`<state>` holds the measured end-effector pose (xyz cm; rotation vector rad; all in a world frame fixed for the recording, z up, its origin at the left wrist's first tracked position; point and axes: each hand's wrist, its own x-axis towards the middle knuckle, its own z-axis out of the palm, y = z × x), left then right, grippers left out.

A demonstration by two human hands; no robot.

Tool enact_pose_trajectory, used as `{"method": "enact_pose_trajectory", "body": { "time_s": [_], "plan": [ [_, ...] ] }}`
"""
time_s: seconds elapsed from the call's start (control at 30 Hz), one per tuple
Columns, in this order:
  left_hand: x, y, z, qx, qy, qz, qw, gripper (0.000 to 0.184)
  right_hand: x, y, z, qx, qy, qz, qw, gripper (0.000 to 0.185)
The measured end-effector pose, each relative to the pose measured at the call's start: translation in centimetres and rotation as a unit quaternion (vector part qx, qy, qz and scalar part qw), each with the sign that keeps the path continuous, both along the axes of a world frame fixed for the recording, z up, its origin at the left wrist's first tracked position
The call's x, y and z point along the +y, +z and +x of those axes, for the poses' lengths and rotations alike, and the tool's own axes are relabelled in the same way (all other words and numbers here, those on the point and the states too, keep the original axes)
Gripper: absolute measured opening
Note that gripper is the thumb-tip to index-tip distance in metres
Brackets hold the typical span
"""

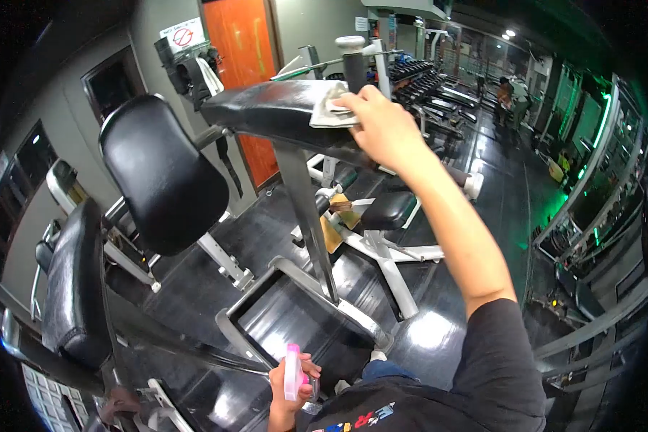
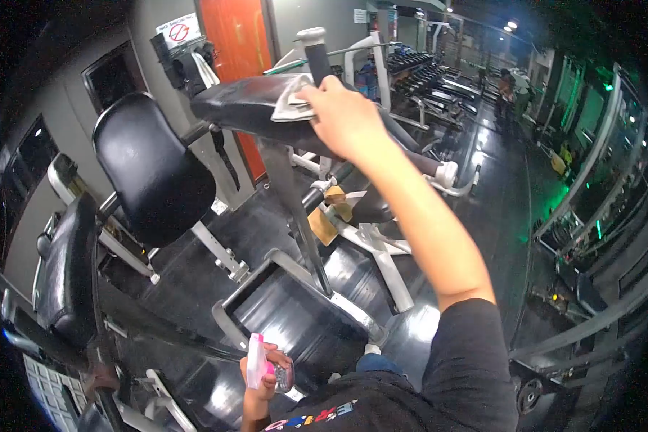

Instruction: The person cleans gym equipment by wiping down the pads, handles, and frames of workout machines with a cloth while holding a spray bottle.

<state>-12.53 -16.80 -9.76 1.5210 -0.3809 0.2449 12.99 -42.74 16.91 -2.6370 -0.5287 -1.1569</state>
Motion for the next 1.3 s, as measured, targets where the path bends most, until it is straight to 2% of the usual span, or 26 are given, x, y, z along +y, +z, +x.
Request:
{"method": "enact_pose_trajectory", "body": {
  "time_s": [0.13,0.2,0.27,0.4,0.43,0.5,0.53,0.57,0.6,0.63,0.67,0.7,0.73,0.77,0.8,0.87,0.9,0.93,1.0,1.03,1.1,1.2,1.3],
  "plan": [
    [0.9,-0.3,-0.6,0.012,0.024,-0.035,0.999,0.082,-0.7,0.3,-1.4,0.026,-0.001,-0.088,0.996,0.038],
    [1.2,-0.9,-0.9,0.004,0.015,-0.045,0.999,0.082,-1.2,-0.7,-2.6,0.113,-0.047,-0.175,0.977,0.039],
    [1.3,-0.5,-1.3,0.019,0.015,-0.043,0.999,0.082,-2.3,-0.2,-3.1,0.091,-0.018,-0.206,0.974,0.033],
    [1.5,-0.9,-1.2,0.040,0.006,-0.036,0.999,0.081,-2.1,0.6,-7.1,0.190,-0.008,-0.253,0.949,0.030],
    [1.5,-1.0,-1.0,0.039,0.004,-0.034,0.999,0.081,-2.6,-0.2,-7.8,0.248,0.035,-0.222,0.942,0.034],
    [1.3,-0.9,-0.5,0.025,-0.020,-0.074,0.997,0.078,-3.1,-3.7,-9.9,0.291,0.113,-0.148,0.938,0.033],
    [1.3,-0.8,-0.2,0.025,-0.022,-0.072,0.997,0.078,-3.9,-7.2,-10.1,0.304,0.186,-0.102,0.929,0.033],
    [1.4,-0.7,0.2,0.021,-0.029,-0.046,0.998,0.076,-3.9,-9.9,-10.9,0.390,0.230,-0.057,0.890,0.035],
    [1.4,-0.4,0.6,0.018,-0.036,-0.020,0.999,0.074,-4.0,-14.5,-11.8,0.392,0.229,-0.016,0.891,0.037],
    [1.4,0.2,1.0,0.022,-0.043,0.011,0.999,0.071,-4.4,-19.4,-12.6,0.490,0.252,0.091,0.829,0.040],
    [1.4,0.1,1.4,0.023,-0.045,0.013,0.999,0.071,-4.6,-24.7,-13.6,0.494,0.238,0.134,0.825,0.041],
    [1.3,0.0,2.0,0.023,-0.063,0.017,0.998,0.070,-4.4,-29.5,-15.2,0.444,0.240,0.166,0.848,0.041],
    [1.2,-0.1,2.7,0.024,-0.082,0.023,0.996,0.069,-3.8,-29.7,-16.7,0.513,0.218,0.183,0.810,0.038],
    [0.9,0.0,3.5,0.025,-0.085,0.028,0.996,0.069,-4.1,-31.5,-17.4,0.556,0.190,0.148,0.796,0.037],
    [0.4,0.4,4.4,0.009,-0.109,0.013,0.994,0.068,-4.4,-31.1,-18.5,0.541,0.196,0.191,0.795,0.034],
    [-0.6,1.6,6.1,-0.002,-0.143,0.001,0.990,0.067,-6.2,-28.9,-18.4,0.545,0.227,0.343,0.731,0.034],
    [-1.2,2.4,7.1,-0.010,-0.158,-0.011,0.987,0.066,-7.0,-27.6,-17.7,0.469,0.223,0.338,0.785,0.034],
    [-2.1,3.0,8.1,-0.018,-0.174,-0.025,0.984,0.066,-7.7,-27.9,-16.7,0.458,0.203,0.425,0.754,0.038],
    [-3.6,3.7,9.6,-0.024,-0.184,-0.035,0.982,0.066,-7.9,-26.1,-15.7,0.351,0.098,0.445,0.818,0.037],
    [-4.3,4.0,10.4,-0.040,-0.193,-0.045,0.979,0.067,-7.4,-25.3,-15.5,0.349,0.092,0.448,0.818,0.037],
    [-5.5,5.4,11.3,-0.054,-0.199,-0.051,0.977,0.069,-6.8,-24.6,-15.2,0.337,0.106,0.537,0.766,0.038],
    [-6.6,6.1,11.9,-0.061,-0.212,-0.079,0.972,0.071,-6.6,-25.5,-16.0,0.362,0.120,0.411,0.828,0.034],
    [-6.8,5.9,11.8,-0.047,-0.207,-0.087,0.973,0.073,-6.8,-25.4,-16.9,0.372,0.147,0.404,0.823,0.032]
  ]
}}
